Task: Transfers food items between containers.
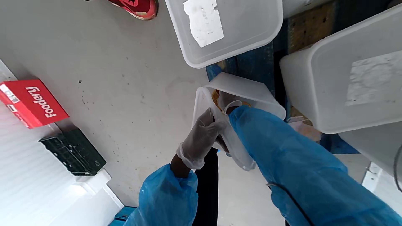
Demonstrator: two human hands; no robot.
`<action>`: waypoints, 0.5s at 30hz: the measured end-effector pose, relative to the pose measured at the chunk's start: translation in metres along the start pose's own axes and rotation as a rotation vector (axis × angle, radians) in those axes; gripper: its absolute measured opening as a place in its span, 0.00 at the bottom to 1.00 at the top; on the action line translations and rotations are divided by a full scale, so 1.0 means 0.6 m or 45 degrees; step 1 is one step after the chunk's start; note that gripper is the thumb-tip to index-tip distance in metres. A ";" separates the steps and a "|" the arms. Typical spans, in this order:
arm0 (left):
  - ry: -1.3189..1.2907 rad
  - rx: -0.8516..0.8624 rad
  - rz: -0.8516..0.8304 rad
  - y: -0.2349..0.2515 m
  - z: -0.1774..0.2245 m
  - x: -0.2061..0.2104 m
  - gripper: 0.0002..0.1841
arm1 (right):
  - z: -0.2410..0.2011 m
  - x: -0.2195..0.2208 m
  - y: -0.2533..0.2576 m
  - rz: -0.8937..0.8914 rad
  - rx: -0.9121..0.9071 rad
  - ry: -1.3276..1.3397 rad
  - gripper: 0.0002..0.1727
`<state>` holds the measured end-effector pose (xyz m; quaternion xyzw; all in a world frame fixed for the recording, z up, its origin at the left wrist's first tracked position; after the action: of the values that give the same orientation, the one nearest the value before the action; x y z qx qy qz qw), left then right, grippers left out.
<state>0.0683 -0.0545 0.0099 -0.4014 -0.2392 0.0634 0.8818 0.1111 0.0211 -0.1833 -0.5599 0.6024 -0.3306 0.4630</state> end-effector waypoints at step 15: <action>-0.037 -0.091 -0.004 0.001 -0.006 0.015 0.12 | 0.087 -0.007 -0.092 -0.065 0.264 0.051 0.23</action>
<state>0.0777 -0.0535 0.0107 -0.4313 -0.2549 0.0592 0.8634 0.1796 0.0227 -0.1503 -0.5174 0.5597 -0.4137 0.4978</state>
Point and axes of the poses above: each hand's wrist, its own y-axis towards the middle knuckle, its own x-axis out of the palm, z = x × y, the point moved 2 cm from there along y, towards the middle knuckle, and after that the axes turned 13 degrees about -z, right-handed, at the moved point
